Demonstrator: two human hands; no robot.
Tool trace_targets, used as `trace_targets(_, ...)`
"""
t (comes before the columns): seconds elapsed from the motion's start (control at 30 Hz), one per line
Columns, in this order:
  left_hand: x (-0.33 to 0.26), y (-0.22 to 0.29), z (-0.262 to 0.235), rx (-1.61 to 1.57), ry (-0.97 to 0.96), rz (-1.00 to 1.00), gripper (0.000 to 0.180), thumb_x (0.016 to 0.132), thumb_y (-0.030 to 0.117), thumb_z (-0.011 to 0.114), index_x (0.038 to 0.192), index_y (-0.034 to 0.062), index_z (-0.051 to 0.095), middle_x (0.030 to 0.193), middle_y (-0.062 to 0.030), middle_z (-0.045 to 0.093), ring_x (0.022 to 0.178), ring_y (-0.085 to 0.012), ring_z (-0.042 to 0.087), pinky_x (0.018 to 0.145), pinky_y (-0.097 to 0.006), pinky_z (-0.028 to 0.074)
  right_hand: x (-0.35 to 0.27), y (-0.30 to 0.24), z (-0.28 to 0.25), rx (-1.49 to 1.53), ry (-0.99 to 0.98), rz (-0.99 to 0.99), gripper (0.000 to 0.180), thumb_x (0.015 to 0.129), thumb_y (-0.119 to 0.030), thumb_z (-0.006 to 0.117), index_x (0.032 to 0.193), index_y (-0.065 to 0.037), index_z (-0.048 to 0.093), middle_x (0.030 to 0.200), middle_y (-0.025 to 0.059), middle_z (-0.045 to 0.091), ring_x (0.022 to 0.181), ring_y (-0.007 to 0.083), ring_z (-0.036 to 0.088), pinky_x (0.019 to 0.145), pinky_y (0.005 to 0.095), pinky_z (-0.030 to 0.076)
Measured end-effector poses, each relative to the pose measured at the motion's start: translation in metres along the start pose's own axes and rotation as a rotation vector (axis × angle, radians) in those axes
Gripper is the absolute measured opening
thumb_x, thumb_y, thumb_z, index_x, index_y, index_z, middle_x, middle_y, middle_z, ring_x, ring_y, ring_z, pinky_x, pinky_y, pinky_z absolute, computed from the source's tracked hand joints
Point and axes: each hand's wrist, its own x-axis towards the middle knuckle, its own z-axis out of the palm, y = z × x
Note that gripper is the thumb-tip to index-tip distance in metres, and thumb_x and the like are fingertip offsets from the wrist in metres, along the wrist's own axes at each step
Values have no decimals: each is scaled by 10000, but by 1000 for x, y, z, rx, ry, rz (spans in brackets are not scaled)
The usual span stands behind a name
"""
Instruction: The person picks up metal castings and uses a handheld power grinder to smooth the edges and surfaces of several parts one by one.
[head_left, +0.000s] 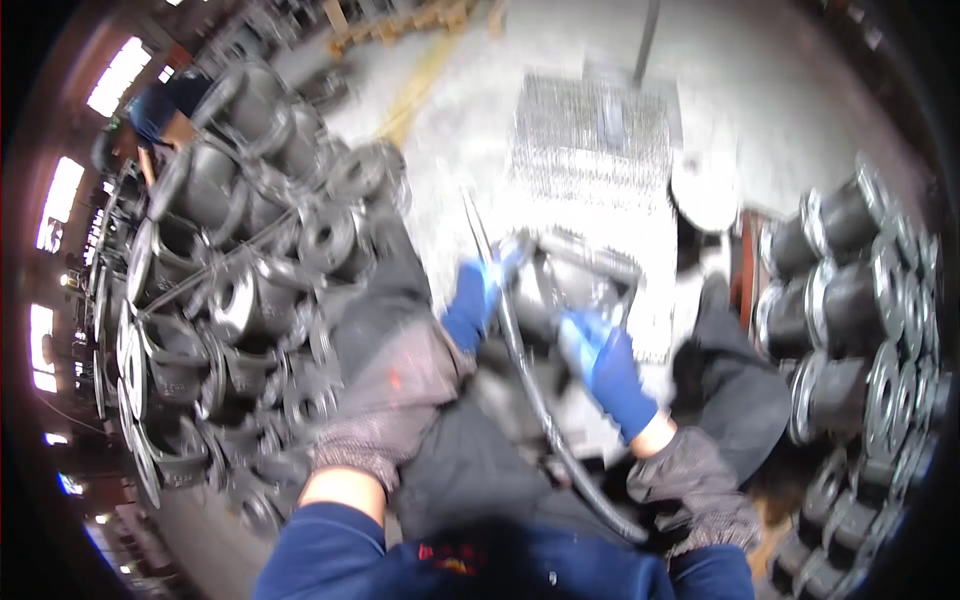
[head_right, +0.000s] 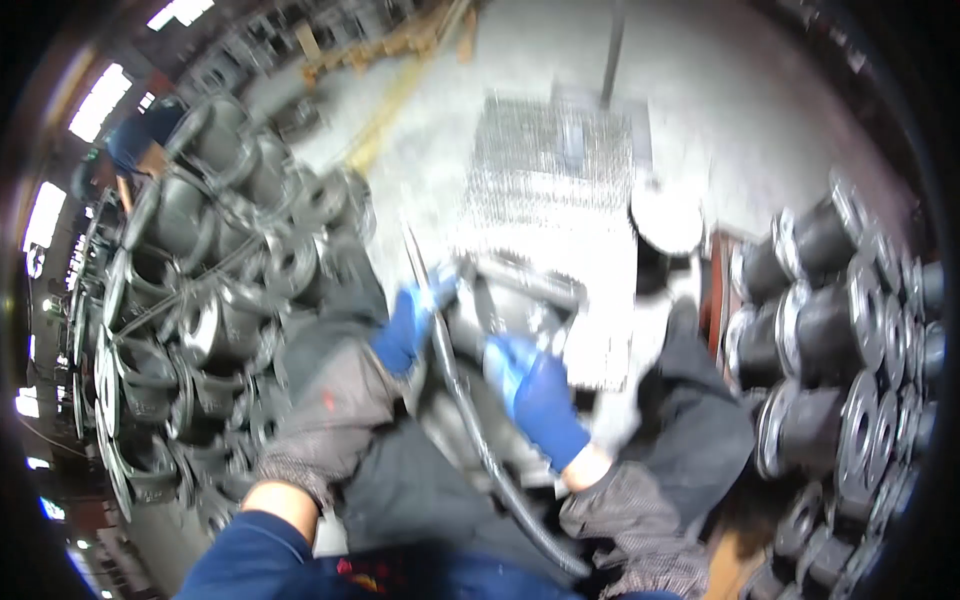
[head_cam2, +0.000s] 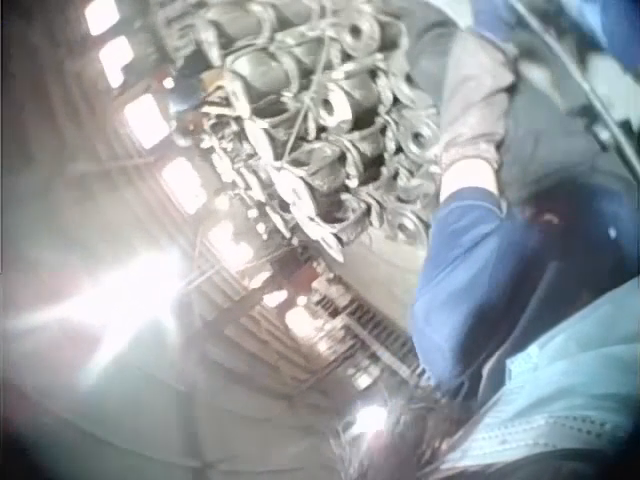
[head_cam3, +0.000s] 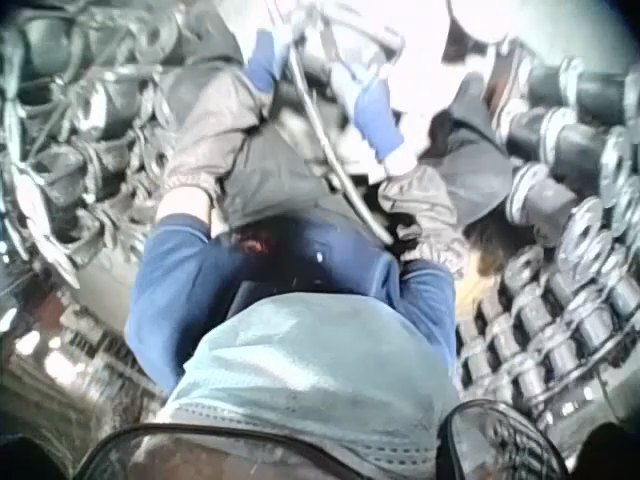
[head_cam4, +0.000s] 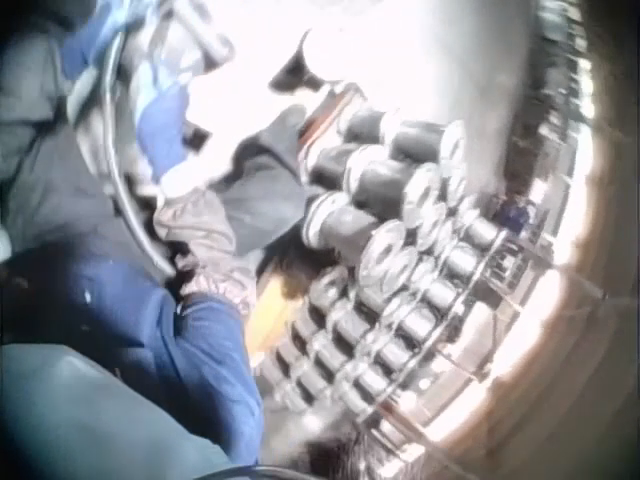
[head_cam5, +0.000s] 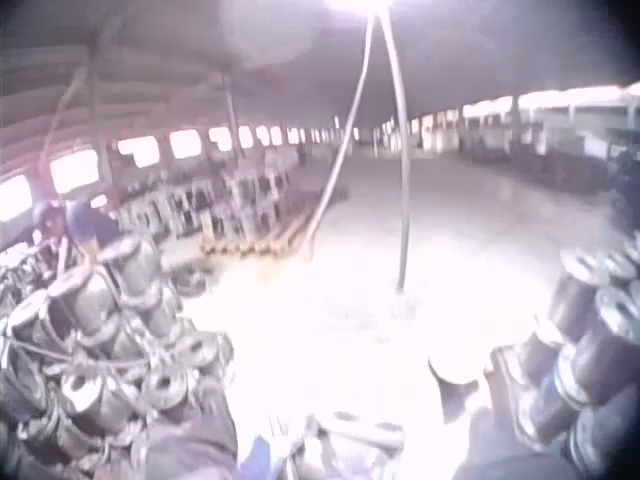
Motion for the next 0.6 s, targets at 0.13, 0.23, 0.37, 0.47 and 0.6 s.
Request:
trace_targets(0.13, 30, 34, 6, -860, 119, -755, 393, 939, 282, 532, 1142, -52, 578, 897, -63, 633, 803, -96, 571, 674, -239, 472, 24, 0, 25, -90, 34, -51, 272, 902, -225, 550, 1051, -12, 632, 906, 198, 661, 839, 294, 645, 750, 343, 487)
trace_targets(0.23, 30, 25, 20, -1090, 117, -886, 404, 929, 427, 510, 876, 43, 623, 716, 7, 565, 642, -79, 488, 542, -231, 399, 49, 30, 47, 223, 54, -1, 292, 930, -250, 524, 1025, 4, 632, 852, 130, 668, 787, 170, 607, 747, 300, 469)
trace_targets(0.37, 27, 19, 33, -997, 179, -813, 517, 901, 558, 468, 849, 64, 610, 699, -11, 563, 620, -108, 506, 562, -248, 421, 56, 24, 45, 72, 0, 68, 308, 945, -267, 512, 1032, 7, 622, 811, 52, 636, 740, 142, 573, 694, 285, 460)
trace_targets(0.47, 28, 44, 12, -1045, 159, -780, 680, 863, 650, 418, 781, 13, 640, 631, -50, 586, 601, -161, 549, 517, -319, 423, 61, 11, 41, 507, -133, 272, 260, 935, -299, 533, 1015, -60, 597, 661, -30, 509, 605, 49, 499, 520, 167, 401)
trace_targets(0.6, 38, 26, 13, -1092, 8, -730, 677, 863, 656, 409, 988, 31, 635, 696, -45, 596, 591, -147, 523, 514, -295, 430, 53, -35, -3, 456, -273, 305, 343, 918, -259, 541, 1099, 29, 589, 948, 75, 637, 732, 105, 616, 532, 174, 464)
